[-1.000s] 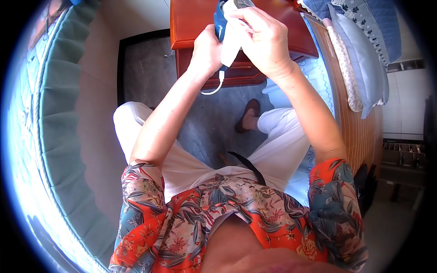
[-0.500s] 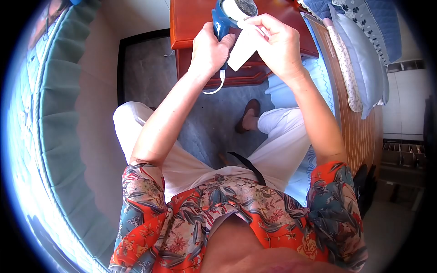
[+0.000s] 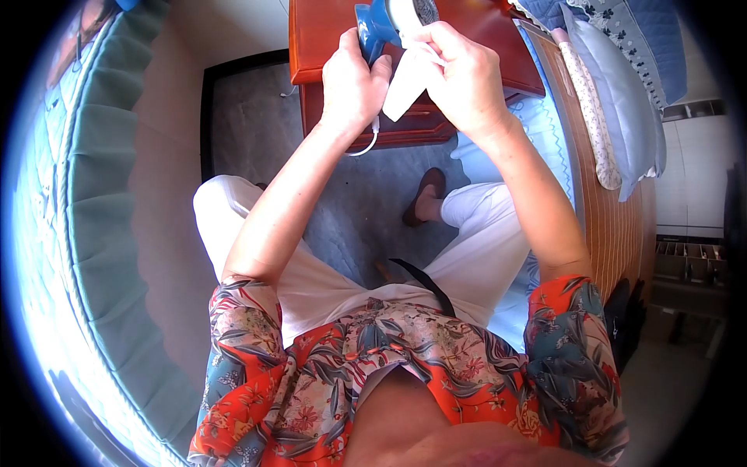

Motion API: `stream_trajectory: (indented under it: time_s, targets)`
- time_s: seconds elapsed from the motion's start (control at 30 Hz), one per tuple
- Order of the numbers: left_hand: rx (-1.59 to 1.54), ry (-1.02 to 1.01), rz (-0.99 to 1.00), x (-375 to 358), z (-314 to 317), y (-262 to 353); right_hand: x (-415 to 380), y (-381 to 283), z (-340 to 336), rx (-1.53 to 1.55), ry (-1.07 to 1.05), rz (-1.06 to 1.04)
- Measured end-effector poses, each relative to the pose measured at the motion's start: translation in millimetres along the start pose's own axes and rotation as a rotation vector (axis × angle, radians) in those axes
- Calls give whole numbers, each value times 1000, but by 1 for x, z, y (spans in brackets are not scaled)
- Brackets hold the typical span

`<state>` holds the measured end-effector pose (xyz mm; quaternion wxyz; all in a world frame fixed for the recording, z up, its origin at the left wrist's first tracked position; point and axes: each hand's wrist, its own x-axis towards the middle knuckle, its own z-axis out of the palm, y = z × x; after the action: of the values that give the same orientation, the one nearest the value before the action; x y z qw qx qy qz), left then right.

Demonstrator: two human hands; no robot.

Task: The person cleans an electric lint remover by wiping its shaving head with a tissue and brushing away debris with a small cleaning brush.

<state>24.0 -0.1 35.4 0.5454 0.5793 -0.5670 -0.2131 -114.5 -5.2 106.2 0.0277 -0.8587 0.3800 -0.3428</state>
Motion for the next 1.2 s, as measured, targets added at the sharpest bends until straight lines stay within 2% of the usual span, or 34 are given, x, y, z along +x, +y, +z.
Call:
stream_trajectory:
  time_s: [0.17,0.37,0.47,0.6,0.7,0.83,1.0,1.2]
  targets:
    - [81,-48,16,-1,1,2,3,-6,-4,-76,44,-125]
    - [149,-81,126,-3,4,-1,16,0,-7,-137,117,-168]
    - [111,-79,133,-3,6,-2,23,-19,-22,-30,61,-75]
    - [148,-77,57,-1,2,0,11,-7,-8,-188,26,-81]
    - [39,-17,83,4,-2,-5,1,0,-4,-113,14,-95]
    - [-126,-152,-53,4,-5,-8,-3,7,-8,-40,0,-143]
    - [-233,-275,-132,5,-8,-5,-7,17,-18,-19,-57,-179]
    - [-537,-390,-240,4,-10,-1,-3,33,-21,55,0,-206]
